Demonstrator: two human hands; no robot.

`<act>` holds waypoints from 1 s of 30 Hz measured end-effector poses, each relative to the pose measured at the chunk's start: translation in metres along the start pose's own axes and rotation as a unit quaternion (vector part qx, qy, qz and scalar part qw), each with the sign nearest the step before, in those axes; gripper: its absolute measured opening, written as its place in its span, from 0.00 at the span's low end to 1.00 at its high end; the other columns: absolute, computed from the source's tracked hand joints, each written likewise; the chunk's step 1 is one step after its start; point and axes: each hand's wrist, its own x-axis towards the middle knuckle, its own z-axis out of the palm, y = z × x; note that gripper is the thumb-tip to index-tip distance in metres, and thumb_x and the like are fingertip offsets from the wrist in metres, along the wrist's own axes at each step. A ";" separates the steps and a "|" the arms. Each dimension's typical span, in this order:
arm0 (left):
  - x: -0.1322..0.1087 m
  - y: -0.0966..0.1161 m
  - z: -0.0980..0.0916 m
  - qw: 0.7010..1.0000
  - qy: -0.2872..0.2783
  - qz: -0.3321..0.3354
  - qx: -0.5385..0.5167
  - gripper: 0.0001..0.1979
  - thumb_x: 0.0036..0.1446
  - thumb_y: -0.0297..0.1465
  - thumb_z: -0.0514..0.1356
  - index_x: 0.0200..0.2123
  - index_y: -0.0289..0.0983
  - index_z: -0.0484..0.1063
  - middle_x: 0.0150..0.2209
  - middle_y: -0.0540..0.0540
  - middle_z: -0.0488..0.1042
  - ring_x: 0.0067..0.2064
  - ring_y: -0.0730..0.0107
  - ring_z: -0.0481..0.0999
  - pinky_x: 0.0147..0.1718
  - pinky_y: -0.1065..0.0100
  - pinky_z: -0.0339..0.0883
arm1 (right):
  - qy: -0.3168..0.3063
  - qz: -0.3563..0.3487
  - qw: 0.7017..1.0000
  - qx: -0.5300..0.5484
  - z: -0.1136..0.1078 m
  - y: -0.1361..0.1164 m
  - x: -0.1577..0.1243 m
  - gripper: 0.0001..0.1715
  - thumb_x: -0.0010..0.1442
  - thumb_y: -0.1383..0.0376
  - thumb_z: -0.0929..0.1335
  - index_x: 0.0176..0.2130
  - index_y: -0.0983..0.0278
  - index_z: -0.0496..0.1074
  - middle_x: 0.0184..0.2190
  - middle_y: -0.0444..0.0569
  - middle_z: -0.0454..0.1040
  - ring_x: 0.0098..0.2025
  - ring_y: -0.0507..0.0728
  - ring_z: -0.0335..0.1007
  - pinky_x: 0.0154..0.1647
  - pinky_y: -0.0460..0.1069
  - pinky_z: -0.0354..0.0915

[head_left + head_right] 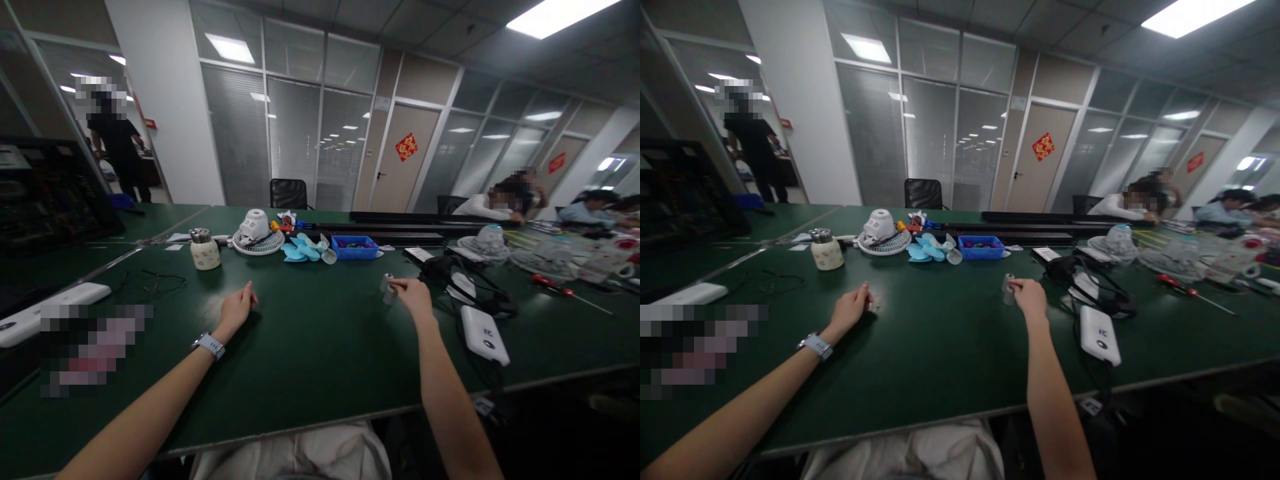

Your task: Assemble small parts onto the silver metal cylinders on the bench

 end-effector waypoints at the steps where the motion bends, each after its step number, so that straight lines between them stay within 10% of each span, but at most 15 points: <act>1: 0.000 0.000 0.000 1.000 -0.001 0.000 0.002 0.30 0.59 0.48 0.39 0.22 0.38 0.71 0.22 0.45 0.74 0.27 0.64 0.73 0.26 0.68 0.58 | -0.005 0.000 1.000 -0.005 0.000 0.000 0.000 0.16 0.59 0.65 0.64 0.44 0.56 0.78 0.41 0.50 0.79 0.42 0.58 0.74 0.41 0.48 0.65; 15: -0.004 0.008 -0.005 1.000 -0.013 -0.006 0.005 0.29 0.59 0.48 0.39 0.21 0.38 0.70 0.22 0.45 0.74 0.27 0.63 0.73 0.28 0.68 0.59 | -0.039 0.014 0.999 -0.033 0.012 0.005 -0.002 0.33 0.47 0.56 0.74 0.53 0.58 0.72 0.42 0.52 0.77 0.43 0.60 0.74 0.42 0.49 0.66; 24: -0.002 0.005 -0.003 0.999 -0.028 -0.003 0.014 0.30 0.58 0.49 0.39 0.22 0.39 0.71 0.23 0.45 0.74 0.28 0.63 0.73 0.28 0.67 0.59 | -0.012 0.112 0.993 -0.026 0.030 0.033 0.013 0.26 0.53 0.63 0.70 0.51 0.66 0.69 0.43 0.56 0.76 0.47 0.61 0.72 0.45 0.50 0.65; 30: -0.001 0.004 -0.003 1.000 -0.021 -0.001 0.015 0.29 0.58 0.49 0.39 0.22 0.38 0.71 0.23 0.45 0.75 0.28 0.62 0.73 0.28 0.67 0.59 | 0.025 0.005 0.998 -0.061 0.044 0.025 0.020 0.43 0.48 0.53 0.72 0.60 0.59 0.60 0.57 0.57 0.65 0.59 0.64 0.59 0.58 0.59 0.53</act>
